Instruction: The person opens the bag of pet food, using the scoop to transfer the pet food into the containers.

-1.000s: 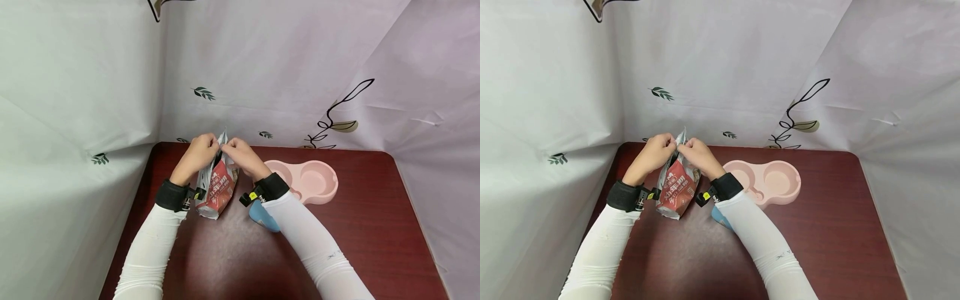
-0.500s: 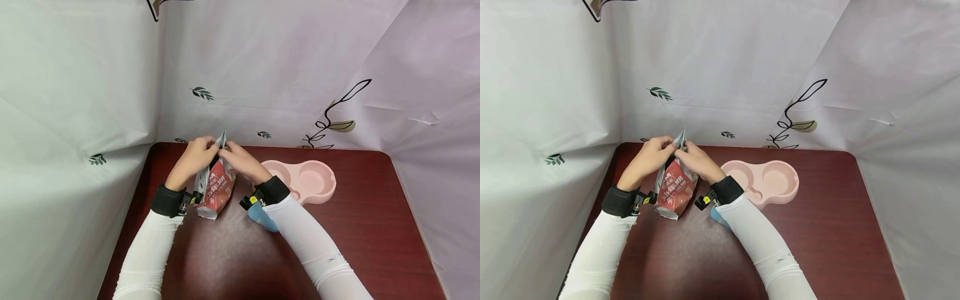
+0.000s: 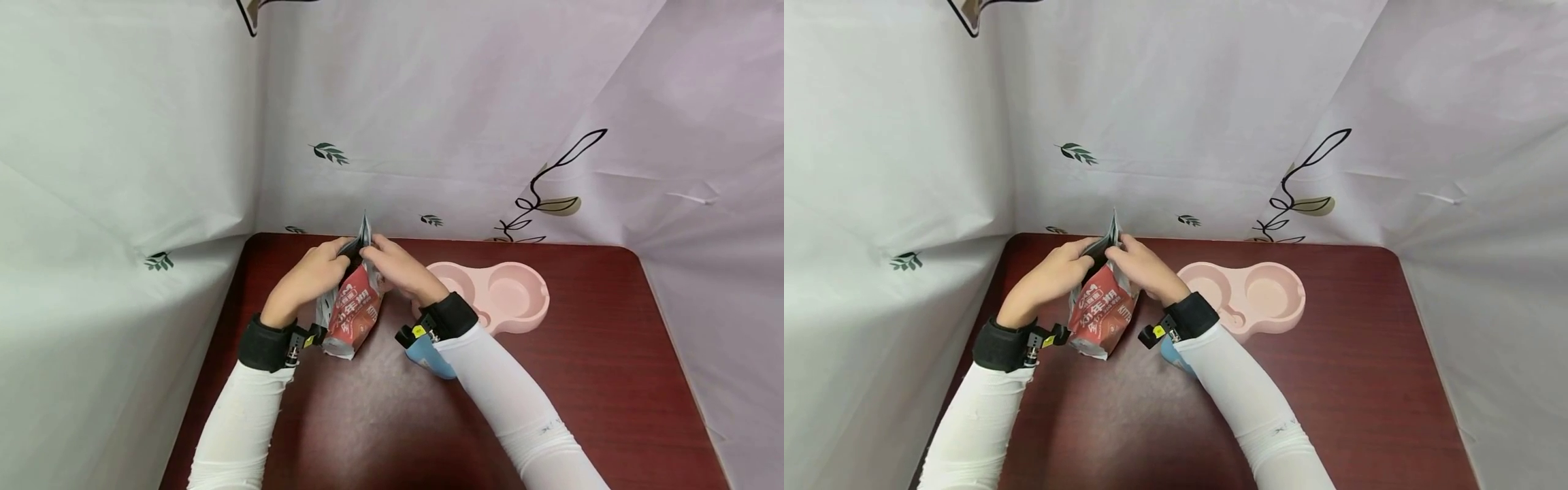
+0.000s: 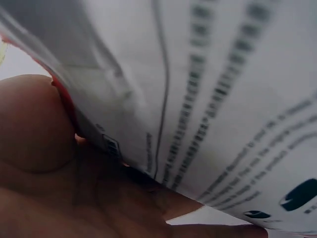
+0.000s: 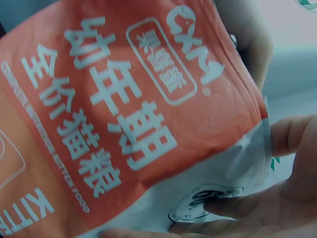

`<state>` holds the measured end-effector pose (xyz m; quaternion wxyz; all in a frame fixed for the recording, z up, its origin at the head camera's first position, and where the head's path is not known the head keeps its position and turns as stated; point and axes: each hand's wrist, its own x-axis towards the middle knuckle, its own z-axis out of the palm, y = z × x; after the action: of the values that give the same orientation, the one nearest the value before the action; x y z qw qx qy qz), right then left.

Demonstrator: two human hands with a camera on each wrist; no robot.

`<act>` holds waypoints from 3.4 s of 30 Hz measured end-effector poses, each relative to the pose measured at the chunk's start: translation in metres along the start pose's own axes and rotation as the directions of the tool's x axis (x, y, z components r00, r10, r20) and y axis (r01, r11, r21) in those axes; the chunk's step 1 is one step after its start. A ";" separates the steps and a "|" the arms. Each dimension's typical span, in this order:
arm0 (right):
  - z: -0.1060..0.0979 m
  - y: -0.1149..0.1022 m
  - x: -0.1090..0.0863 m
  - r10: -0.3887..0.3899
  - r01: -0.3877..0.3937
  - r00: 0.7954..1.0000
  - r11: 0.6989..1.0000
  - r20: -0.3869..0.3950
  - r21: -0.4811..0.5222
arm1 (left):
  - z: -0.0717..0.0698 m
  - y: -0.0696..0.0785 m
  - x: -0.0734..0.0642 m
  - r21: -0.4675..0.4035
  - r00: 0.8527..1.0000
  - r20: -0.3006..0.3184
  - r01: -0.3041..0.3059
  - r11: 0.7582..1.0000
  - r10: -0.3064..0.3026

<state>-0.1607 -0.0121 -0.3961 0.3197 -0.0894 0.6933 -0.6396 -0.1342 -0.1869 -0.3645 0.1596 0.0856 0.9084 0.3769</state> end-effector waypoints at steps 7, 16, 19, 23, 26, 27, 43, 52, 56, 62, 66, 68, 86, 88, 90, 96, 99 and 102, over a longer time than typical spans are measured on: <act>0.009 0.004 -0.002 0.035 -0.036 0.999 0.998 0.029 0.042 | 0.003 -0.006 -0.001 -0.026 1.000 0.004 0.023 0.999 -0.023; 0.006 0.009 -0.009 0.024 -0.029 0.999 0.970 0.022 0.243 | -0.003 -0.013 -0.004 -0.016 0.999 -0.049 0.024 1.000 -0.024; 0.004 0.011 -0.009 0.038 -0.041 0.999 0.960 0.017 0.276 | -0.002 -0.011 -0.004 0.003 0.998 -0.056 0.021 1.000 -0.021; 0.004 0.014 -0.008 0.052 -0.056 0.998 0.959 0.021 0.277 | -0.001 -0.009 -0.004 0.016 0.998 -0.057 0.025 1.000 -0.024; 0.000 0.018 -0.008 0.056 -0.065 0.997 0.959 0.044 0.275 | -0.004 -0.011 -0.006 0.035 0.998 -0.056 0.033 0.999 -0.031; -0.003 0.019 -0.009 0.051 -0.064 0.997 0.960 0.055 0.272 | -0.006 -0.013 -0.007 0.037 0.998 -0.055 0.036 0.999 -0.034; -0.051 0.028 -0.022 -0.013 -0.045 0.967 0.973 0.253 0.225 | -0.035 -0.035 -0.012 0.062 1.000 -0.003 0.023 0.998 -0.023; -0.049 0.035 -0.032 0.066 -0.095 0.986 0.978 0.155 0.184 | -0.022 -0.032 -0.013 0.027 0.995 -0.069 0.074 0.997 -0.072; -0.044 0.040 -0.037 0.079 -0.128 0.981 0.950 0.178 0.285 | -0.009 -0.033 -0.014 -0.041 0.994 -0.100 0.030 0.999 -0.034; -0.035 0.050 -0.036 -0.037 -0.064 0.983 0.854 0.182 0.516 | 0.003 -0.024 -0.015 -0.009 0.970 -0.241 -0.029 1.000 0.026; -0.025 0.060 -0.031 -0.044 -0.060 0.986 0.810 0.162 0.583 | 0.002 -0.013 -0.014 0.042 0.966 -0.257 -0.022 0.999 0.032; -0.020 0.067 -0.029 -0.063 -0.039 0.987 0.792 0.145 0.610 | 0.000 -0.009 -0.012 0.077 0.965 -0.259 -0.021 0.997 0.041; 0.021 0.137 0.021 -0.362 0.219 0.932 0.526 -0.016 0.822 | 0.008 -0.012 0.010 0.295 0.957 -0.202 -0.144 0.945 0.209; 0.020 0.138 0.020 -0.341 0.208 0.940 0.518 -0.023 0.830 | 0.010 -0.012 0.009 0.317 0.954 -0.182 -0.172 0.933 0.238; 0.019 0.140 0.016 -0.309 0.200 0.950 0.531 -0.031 0.823 | 0.014 -0.011 0.009 0.339 0.951 -0.154 -0.203 0.919 0.267; 0.014 0.145 -0.005 -0.159 0.160 0.984 0.618 -0.078 0.770 | 0.033 -0.007 0.007 0.377 0.939 -0.120 -0.258 0.889 0.323; 0.010 0.148 -0.015 -0.118 0.124 0.991 0.662 -0.061 0.739 | 0.042 -0.005 0.004 0.371 0.945 -0.121 -0.241 0.897 0.304; 0.006 0.153 -0.022 -0.105 0.101 0.994 0.708 -0.037 0.699 | 0.051 -0.003 0.001 0.372 0.953 -0.118 -0.218 0.902 0.278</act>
<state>-0.0966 0.0201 -0.5330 0.2956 -0.0019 0.3928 -0.8708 -0.1171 -0.1553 -0.4010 0.0150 0.1962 0.9531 0.2301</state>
